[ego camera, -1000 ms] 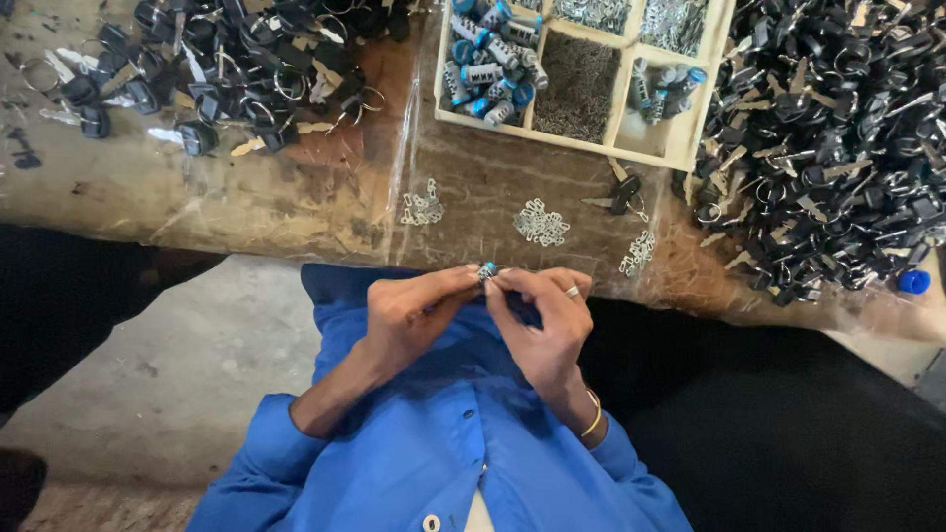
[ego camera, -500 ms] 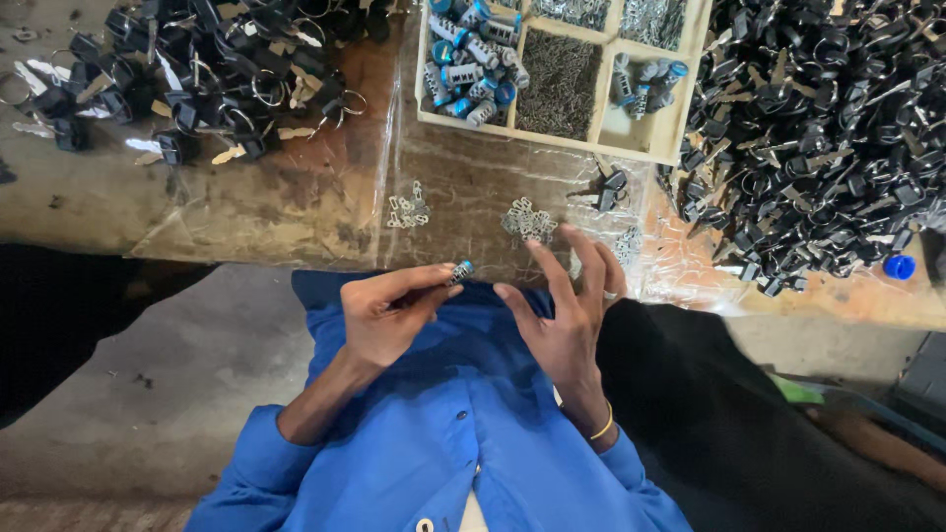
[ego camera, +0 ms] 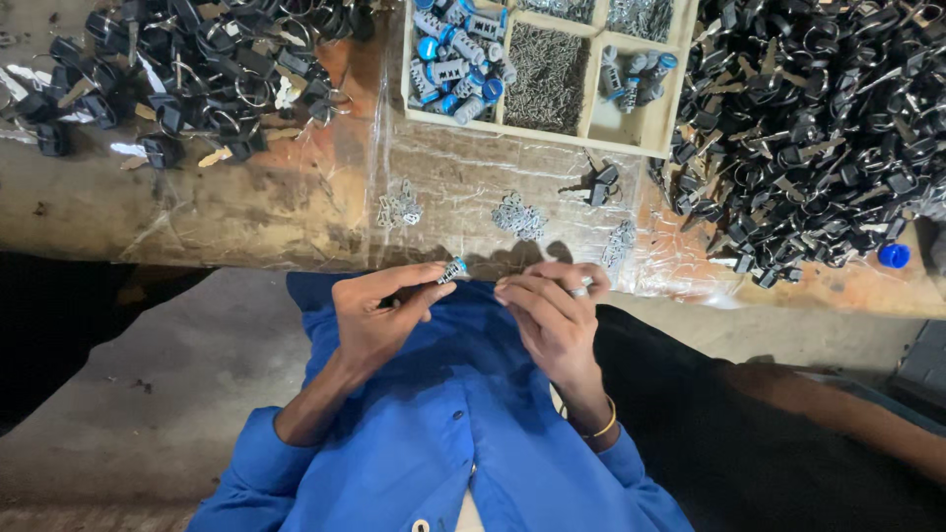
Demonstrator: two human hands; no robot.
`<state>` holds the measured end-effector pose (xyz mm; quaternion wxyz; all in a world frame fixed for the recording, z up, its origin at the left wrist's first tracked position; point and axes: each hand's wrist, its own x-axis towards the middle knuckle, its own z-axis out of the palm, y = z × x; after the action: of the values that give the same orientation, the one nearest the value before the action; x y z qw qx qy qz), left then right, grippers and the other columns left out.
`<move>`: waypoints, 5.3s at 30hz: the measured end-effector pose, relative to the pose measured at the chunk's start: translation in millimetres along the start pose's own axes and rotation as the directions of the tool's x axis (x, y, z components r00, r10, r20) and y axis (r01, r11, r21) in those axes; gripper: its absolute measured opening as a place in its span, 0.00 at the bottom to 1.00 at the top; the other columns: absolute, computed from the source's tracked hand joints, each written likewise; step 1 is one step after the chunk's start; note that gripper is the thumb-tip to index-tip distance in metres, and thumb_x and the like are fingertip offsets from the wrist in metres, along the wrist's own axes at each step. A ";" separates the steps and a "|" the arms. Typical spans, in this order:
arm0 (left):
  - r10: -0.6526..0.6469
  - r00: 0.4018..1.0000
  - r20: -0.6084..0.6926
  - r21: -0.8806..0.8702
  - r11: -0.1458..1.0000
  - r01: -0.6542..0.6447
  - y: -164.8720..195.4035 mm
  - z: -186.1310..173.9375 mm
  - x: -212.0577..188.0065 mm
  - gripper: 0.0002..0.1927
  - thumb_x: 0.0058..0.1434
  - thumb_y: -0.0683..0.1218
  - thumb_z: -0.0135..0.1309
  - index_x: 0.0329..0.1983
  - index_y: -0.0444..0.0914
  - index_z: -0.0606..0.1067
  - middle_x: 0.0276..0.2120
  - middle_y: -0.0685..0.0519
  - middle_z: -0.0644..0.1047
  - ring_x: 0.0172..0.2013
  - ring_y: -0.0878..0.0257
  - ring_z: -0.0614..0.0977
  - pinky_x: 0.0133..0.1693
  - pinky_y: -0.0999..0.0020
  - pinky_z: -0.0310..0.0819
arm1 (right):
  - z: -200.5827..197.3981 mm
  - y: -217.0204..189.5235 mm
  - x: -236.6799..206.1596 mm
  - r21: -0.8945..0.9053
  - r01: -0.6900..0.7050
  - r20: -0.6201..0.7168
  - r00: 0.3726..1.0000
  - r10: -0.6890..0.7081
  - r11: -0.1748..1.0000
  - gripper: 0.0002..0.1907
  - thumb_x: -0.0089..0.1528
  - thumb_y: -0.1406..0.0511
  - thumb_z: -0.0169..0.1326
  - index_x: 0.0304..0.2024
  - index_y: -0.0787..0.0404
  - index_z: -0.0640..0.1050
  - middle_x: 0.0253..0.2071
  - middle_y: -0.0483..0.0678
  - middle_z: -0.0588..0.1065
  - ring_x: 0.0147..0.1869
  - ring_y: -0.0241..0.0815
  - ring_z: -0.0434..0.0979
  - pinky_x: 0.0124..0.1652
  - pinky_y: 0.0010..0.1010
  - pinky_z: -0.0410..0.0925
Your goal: The person assembles small padlock cylinder components at a workbench. They pick blue and gray lock parts from a compartment tray, insert the parts into lock bodies held in their hands, and place finished assemblies back into the tray compartments, repeating the cycle.
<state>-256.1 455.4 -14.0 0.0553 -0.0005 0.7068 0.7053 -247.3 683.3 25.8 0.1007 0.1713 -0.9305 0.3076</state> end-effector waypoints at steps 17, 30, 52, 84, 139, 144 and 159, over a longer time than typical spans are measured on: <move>0.333 0.941 0.054 0.303 0.893 -0.333 -7.2 -6.3 -0.9 0.11 0.59 0.34 0.63 0.45 0.34 0.81 0.45 0.45 0.84 0.43 0.57 0.89 0.42 0.68 0.86 | 29.3 -43.0 24.5 0.194 -0.258 -0.013 0.964 0.265 0.946 0.15 0.55 0.70 0.68 0.43 0.57 0.78 0.32 0.41 0.74 0.30 0.37 0.67 0.47 0.31 0.59; 0.096 0.980 -0.176 0.057 0.995 -0.088 -3.2 -55.3 -17.4 0.11 0.59 0.34 0.66 0.45 0.31 0.81 0.44 0.46 0.85 0.26 0.70 0.82 0.26 0.77 0.76 | 40.5 -59.0 64.4 -0.171 0.015 0.121 0.993 0.006 0.985 0.24 0.56 0.53 0.68 0.53 0.50 0.83 0.64 0.52 0.68 0.67 0.57 0.63 0.64 0.52 0.49; 0.029 1.000 0.006 0.026 0.999 -0.029 -5.1 -10.3 -6.8 0.12 0.59 0.37 0.67 0.46 0.34 0.82 0.43 0.48 0.85 0.27 0.72 0.82 0.27 0.78 0.77 | 26.8 -34.6 17.4 0.249 -0.213 -0.071 0.969 0.237 0.945 0.08 0.60 0.72 0.67 0.41 0.60 0.83 0.41 0.44 0.81 0.44 0.39 0.78 0.52 0.29 0.60; 0.117 0.993 0.029 0.201 0.972 -0.120 12.0 7.2 -1.7 0.12 0.56 0.37 0.69 0.43 0.32 0.82 0.41 0.48 0.85 0.25 0.71 0.83 0.26 0.77 0.77 | -28.6 34.7 -3.8 -0.423 -0.442 -0.188 0.897 0.401 0.791 0.23 0.62 0.54 0.66 0.57 0.55 0.84 0.71 0.56 0.64 0.75 0.63 0.54 0.68 0.57 0.48; -0.299 0.911 0.285 -0.357 0.848 0.391 17.0 -8.1 -2.3 0.05 0.59 0.35 0.63 0.37 0.30 0.79 0.40 0.47 0.85 0.40 0.66 0.85 0.45 0.72 0.82 | -16.5 -28.2 33.2 0.303 0.005 0.194 0.979 -0.066 0.953 0.14 0.58 0.66 0.66 0.47 0.59 0.81 0.42 0.43 0.79 0.44 0.42 0.75 0.52 0.36 0.60; -0.304 0.911 0.278 -0.384 0.835 0.395 23.5 -1.9 3.1 0.06 0.58 0.33 0.64 0.37 0.30 0.78 0.37 0.46 0.84 0.39 0.65 0.85 0.43 0.71 0.82 | -19.5 -23.6 35.6 0.313 0.027 0.187 0.978 -0.090 0.949 0.17 0.60 0.68 0.64 0.51 0.60 0.79 0.45 0.45 0.77 0.47 0.44 0.74 0.51 0.37 0.62; -0.232 0.948 0.216 -0.473 0.825 0.310 21.6 -6.0 5.0 0.24 0.56 0.30 0.63 0.22 0.41 0.60 0.27 0.54 0.75 0.50 0.56 0.86 0.44 0.65 0.83 | -42.6 21.7 52.4 0.062 -0.275 -0.044 0.960 0.277 0.960 0.16 0.60 0.71 0.64 0.51 0.59 0.81 0.48 0.50 0.77 0.50 0.49 0.78 0.50 0.36 0.70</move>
<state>-263.2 449.8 7.2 0.2056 -0.0627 0.4857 0.8473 -300.3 712.1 63.1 0.0763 0.0345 -0.9335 0.3488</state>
